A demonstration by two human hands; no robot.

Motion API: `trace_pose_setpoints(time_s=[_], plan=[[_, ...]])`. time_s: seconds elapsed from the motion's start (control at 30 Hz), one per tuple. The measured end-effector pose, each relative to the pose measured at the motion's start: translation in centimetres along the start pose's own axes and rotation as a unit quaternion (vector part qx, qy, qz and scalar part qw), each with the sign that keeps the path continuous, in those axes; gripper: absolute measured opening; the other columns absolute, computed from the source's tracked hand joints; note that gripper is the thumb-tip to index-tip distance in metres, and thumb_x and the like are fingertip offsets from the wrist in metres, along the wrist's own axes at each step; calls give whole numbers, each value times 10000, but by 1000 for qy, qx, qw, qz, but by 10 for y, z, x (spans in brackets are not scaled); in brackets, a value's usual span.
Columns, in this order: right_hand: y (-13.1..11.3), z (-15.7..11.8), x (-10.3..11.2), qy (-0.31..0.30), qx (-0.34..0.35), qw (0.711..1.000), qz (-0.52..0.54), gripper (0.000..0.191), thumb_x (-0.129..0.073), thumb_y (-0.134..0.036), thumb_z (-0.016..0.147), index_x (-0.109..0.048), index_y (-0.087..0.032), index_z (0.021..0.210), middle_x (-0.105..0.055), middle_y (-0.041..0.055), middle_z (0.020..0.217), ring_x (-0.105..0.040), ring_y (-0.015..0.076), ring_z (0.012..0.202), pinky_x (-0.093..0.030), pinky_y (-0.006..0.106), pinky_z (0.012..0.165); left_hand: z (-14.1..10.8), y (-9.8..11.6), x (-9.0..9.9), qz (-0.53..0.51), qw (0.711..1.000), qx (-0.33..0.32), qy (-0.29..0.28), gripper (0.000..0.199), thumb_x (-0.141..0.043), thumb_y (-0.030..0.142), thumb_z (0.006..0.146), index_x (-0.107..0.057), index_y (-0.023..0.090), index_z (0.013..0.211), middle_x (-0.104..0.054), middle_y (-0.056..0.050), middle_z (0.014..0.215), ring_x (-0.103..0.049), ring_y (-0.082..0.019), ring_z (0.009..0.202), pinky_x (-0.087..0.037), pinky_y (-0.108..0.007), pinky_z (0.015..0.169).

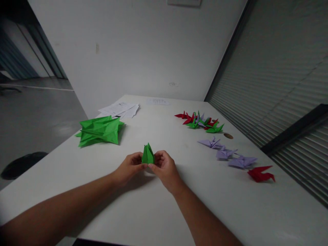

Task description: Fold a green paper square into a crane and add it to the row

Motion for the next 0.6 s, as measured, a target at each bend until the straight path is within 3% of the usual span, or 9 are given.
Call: trace_pose_setpoints(time_s=[0.23,0.43,0.6], plan=[[6,-1,-2,-50,-30,998,-34,253,-806,-410,803,-683,-191,834,-683,12,797,-633,175,750,-503,320,731,0,-3,1,-13,1000,9,10,333,-908,326,712,-682,124,851,-699,-34,813,-616,-140,747,-455,-287,747],[8,0,-1,-44,-36,997,-48,260,-798,-419,808,-688,-185,825,-686,24,794,-622,180,739,-491,322,713,1,3,5,-11,998,-54,30,434,-906,297,715,-532,197,911,-608,51,734,-572,-104,671,-430,-227,642],[2,0,-1,-35,-36,996,-70,242,-801,-404,786,-706,-187,833,-682,27,788,-618,191,737,-497,330,710,-2,12,7,132,985,-108,37,296,-810,314,800,-546,180,796,-562,47,690,-522,-91,619,-403,-213,591]])
Point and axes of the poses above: each hand's wrist, its own z-axis towards the middle knuckle, its own x-axis out of the back of the hand, y = z × x, the point moved 6 cm from there along z, towards the middle knuckle
